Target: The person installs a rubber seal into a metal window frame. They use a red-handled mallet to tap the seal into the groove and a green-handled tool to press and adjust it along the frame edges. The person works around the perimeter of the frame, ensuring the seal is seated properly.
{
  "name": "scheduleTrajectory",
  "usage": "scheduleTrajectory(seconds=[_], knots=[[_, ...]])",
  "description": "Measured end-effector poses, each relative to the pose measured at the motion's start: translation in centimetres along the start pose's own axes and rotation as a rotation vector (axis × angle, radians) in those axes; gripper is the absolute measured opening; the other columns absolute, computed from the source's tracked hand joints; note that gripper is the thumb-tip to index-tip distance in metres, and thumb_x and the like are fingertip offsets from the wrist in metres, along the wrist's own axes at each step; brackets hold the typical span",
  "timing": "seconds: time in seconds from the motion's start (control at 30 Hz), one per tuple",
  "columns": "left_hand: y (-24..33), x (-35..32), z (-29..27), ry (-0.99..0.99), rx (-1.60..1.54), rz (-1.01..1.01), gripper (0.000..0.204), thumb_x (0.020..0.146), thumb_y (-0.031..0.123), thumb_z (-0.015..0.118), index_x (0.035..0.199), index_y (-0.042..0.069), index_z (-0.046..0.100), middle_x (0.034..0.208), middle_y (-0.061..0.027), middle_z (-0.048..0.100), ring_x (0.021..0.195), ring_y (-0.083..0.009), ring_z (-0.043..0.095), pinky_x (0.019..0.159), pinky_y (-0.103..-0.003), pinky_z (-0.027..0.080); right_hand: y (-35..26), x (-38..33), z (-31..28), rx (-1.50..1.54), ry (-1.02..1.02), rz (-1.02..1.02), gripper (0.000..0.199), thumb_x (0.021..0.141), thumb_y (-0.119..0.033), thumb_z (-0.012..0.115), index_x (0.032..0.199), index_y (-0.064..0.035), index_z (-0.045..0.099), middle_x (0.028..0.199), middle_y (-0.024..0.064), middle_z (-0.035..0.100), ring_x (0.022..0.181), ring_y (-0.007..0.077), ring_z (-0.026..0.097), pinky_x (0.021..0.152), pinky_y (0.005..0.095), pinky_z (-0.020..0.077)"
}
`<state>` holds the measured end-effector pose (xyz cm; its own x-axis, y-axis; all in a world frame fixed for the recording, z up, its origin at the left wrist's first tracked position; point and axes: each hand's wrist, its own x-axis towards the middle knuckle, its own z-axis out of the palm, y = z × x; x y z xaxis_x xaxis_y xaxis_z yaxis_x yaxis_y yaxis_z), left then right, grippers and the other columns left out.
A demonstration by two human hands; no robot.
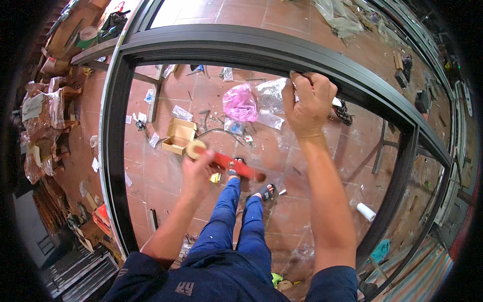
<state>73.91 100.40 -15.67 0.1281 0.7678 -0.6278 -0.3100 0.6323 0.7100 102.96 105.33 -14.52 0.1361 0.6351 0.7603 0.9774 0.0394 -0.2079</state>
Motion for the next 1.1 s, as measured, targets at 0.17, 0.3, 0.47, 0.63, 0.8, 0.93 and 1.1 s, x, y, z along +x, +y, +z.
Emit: scheduleTrajectory(seconds=[0.17,0.3,0.47,0.63,0.8,0.93,1.1], knots=[[7.3,1.8,4.1,-0.138,-0.116,0.307,0.019,0.100,0.017,0.068,0.112,0.005,0.058,0.096,-0.0105,0.073,0.080,-0.0214,0.074,0.069,-0.034,0.062,-0.3,0.1,-0.2,0.012,0.000,0.012,0.022,0.077,-0.007,0.079,0.097,-0.0123,0.074,0.099,0.0073,0.062,0.092,0.0270,0.057,0.079,0.0397,0.0450],[9.7,3.3,7.9,-0.172,-0.222,0.427,0.016,0.101,0.016,0.066,0.107,0.002,0.062,0.095,-0.0149,0.075,0.077,-0.0220,0.075,0.071,-0.037,0.063,0.3,0.3,0.5,0.027,0.033,0.014,0.022,0.076,-0.007,0.078,0.097,-0.0116,0.075,0.098,0.0072,0.062,0.093,0.0272,0.058,0.082,0.0397,0.0455],[8.1,5.1,9.4,-0.132,-0.228,0.426,0.018,0.100,0.016,0.071,0.106,0.001,0.063,0.093,-0.0140,0.074,0.079,-0.0226,0.076,0.073,-0.037,0.065,0.5,0.2,0.5,0.053,0.028,0.005,0.026,0.076,-0.011,0.080,0.101,-0.0114,0.075,0.098,0.0068,0.062,0.094,0.0265,0.058,0.083,0.0393,0.0457],[7.4,4.8,10.0,-0.082,-0.184,0.558,0.022,0.100,0.019,0.073,0.106,0.001,0.063,0.092,-0.0132,0.074,0.077,-0.0219,0.076,0.072,-0.036,0.065,0.4,0.3,0.5,0.078,0.031,0.019,0.035,0.077,-0.014,0.081,0.110,-0.0128,0.072,0.098,0.0061,0.062,0.094,0.0260,0.058,0.084,0.0394,0.0440],[8.0,4.0,11.1,-0.082,-0.070,0.674,0.021,0.100,0.016,0.073,0.106,0.000,0.062,0.089,-0.0108,0.072,0.075,-0.0207,0.074,0.069,-0.034,0.063,0.5,0.2,0.9,0.086,0.061,0.011,0.040,0.076,-0.015,0.083,0.115,-0.0140,0.071,0.098,0.0061,0.062,0.095,0.0261,0.058,0.084,0.0395,0.0431],[6.2,5.1,8.3,-0.075,0.099,0.879,0.019,0.100,0.013,0.071,0.106,-0.001,0.060,0.089,-0.0099,0.069,0.070,-0.0210,0.073,0.067,-0.034,0.061,0.3,0.5,0.0,0.073,-0.016,0.013,0.043,0.077,-0.015,0.084,0.118,-0.0116,0.071,0.100,0.0087,0.062,0.098,0.0287,0.059,0.087,0.0413,0.0447],[3.1,1.5,6.5,-0.063,-0.146,0.281,0.018,0.100,0.011,0.070,0.109,0.001,0.059,0.091,-0.0083,0.069,0.071,-0.0158,0.070,0.063,-0.033,0.060,-1.0,-0.7,-5.9,0.224,-0.237,0.008,0.050,0.080,-0.014,0.078,0.128,-0.0112,0.069,0.126,0.0107,0.066,0.113,0.0315,0.061,0.098,0.0448,0.0454]])
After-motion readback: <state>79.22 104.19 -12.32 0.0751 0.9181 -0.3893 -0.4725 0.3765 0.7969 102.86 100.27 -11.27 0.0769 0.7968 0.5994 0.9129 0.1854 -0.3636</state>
